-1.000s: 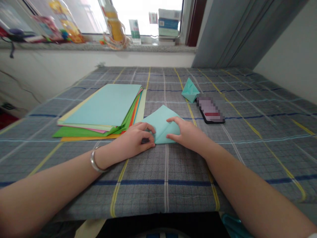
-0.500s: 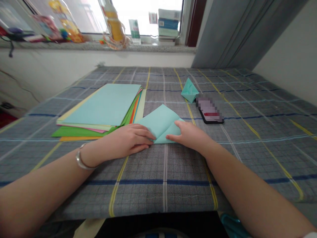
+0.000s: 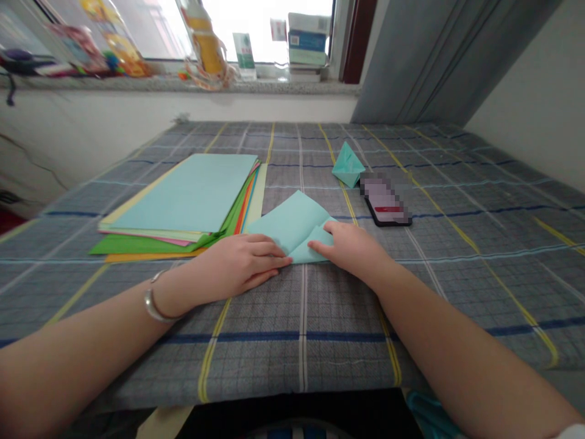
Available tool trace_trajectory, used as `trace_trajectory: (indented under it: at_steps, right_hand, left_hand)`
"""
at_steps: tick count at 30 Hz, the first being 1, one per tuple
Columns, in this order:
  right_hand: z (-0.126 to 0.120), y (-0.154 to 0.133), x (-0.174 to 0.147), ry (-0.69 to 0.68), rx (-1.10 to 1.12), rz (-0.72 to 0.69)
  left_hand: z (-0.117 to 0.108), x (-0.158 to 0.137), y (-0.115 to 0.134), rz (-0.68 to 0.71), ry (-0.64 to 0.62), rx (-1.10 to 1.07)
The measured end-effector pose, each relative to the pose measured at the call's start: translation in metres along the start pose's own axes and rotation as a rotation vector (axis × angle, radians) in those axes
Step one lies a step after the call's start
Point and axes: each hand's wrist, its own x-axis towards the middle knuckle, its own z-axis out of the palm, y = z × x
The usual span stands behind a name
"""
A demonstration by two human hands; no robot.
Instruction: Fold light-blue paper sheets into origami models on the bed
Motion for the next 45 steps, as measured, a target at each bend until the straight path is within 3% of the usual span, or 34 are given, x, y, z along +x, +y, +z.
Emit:
trace_trajectory:
  at_steps: [6, 22, 31, 37, 45]
  right_hand:
    - [0.0003, 0.0027, 0.0033, 0.016, 0.022, 0.025]
    - [0.0025, -0.0020, 0.0026, 0.035, -0.135, 0.075]
    - [0.0016, -0.0041, 0.0044, 0.020, -0.112, 0.124]
    - [0.0051, -0.0046, 0.0012, 0.094, -0.090, 0.148]
    - [0.0036, -0.0045, 0.0018, 0.056, -0.087, 0.138]
  left_hand:
    - [0.0024, 0.0009, 0.0034, -0.085, 0.018, -0.038]
    - [0.0095, 0.0035, 0.0063, -0.048, 0.003, 0.009]
    - [0.0073, 0.0048, 0.0087, -0.068, -0.014, 0.013]
    - [0.0067, 0.0047, 0.0086, -0.066, -0.014, 0.014]
    - [0.0097, 0.0043, 0.0053, -0.086, 0.023, -0.049]
